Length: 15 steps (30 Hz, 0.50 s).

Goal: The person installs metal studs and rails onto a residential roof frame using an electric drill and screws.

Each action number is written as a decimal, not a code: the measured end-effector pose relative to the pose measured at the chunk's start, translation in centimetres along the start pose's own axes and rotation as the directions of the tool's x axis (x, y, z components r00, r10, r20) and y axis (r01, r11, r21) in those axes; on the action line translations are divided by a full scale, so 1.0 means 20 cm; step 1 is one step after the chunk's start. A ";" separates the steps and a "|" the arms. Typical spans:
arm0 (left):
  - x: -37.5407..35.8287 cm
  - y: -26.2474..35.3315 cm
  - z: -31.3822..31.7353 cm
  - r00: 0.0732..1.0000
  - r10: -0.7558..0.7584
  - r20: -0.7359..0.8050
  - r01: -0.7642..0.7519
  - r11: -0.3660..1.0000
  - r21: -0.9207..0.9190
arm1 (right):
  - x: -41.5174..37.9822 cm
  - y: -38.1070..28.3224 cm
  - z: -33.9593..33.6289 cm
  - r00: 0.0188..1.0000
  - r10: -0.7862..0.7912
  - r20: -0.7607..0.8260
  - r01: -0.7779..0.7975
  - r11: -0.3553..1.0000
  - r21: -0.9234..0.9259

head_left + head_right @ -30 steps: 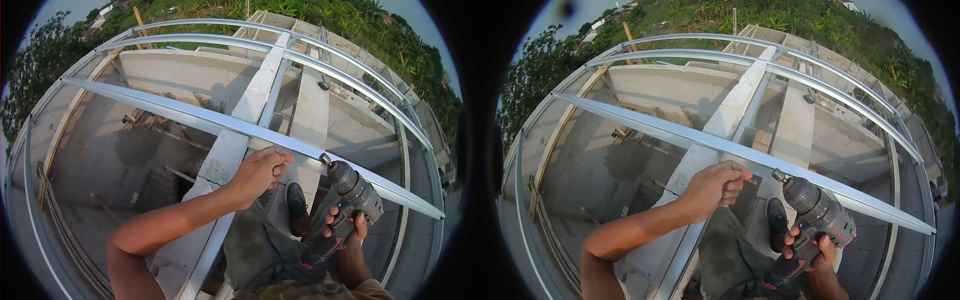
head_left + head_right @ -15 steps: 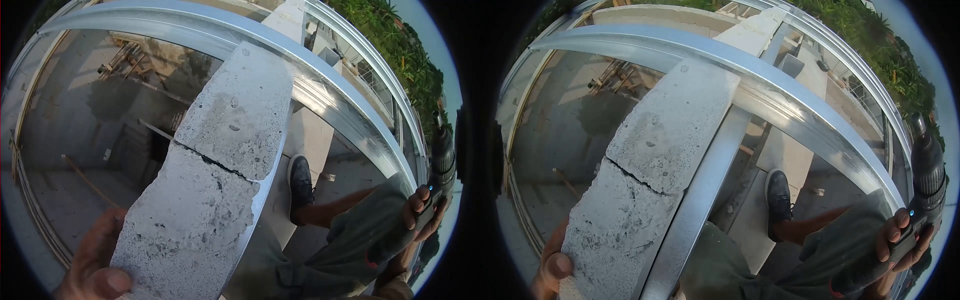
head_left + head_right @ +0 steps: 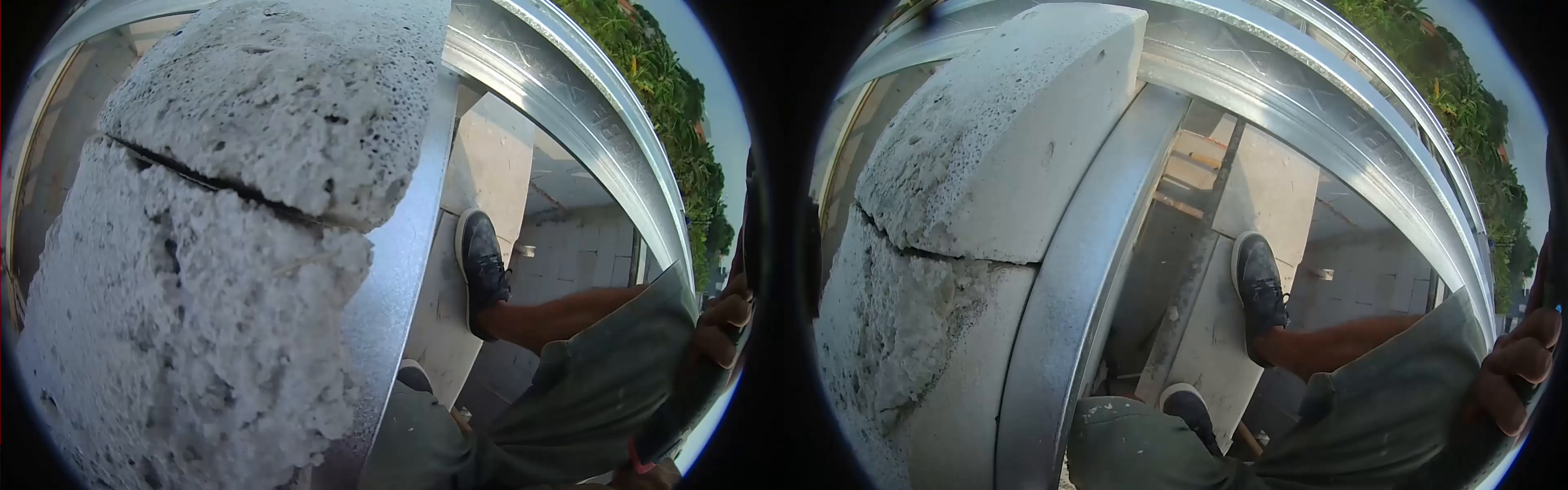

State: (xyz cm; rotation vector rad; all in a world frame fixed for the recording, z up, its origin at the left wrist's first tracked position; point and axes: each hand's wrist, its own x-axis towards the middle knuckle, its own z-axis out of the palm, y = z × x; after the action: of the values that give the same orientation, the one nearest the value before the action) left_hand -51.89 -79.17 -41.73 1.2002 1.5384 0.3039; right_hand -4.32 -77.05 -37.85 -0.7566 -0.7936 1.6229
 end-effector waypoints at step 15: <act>0.02 -0.03 0.05 0.999 -0.006 0.036 0.007 1.000 -0.017 | -0.09 0.02 -0.02 0.999 -0.020 -0.031 0.020 1.000 -0.003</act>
State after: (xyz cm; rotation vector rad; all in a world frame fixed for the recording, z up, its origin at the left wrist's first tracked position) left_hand -51.27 -79.52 -42.72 1.1809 1.5056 0.2893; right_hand -3.91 -78.77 -38.24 -0.7721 -0.7787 1.5887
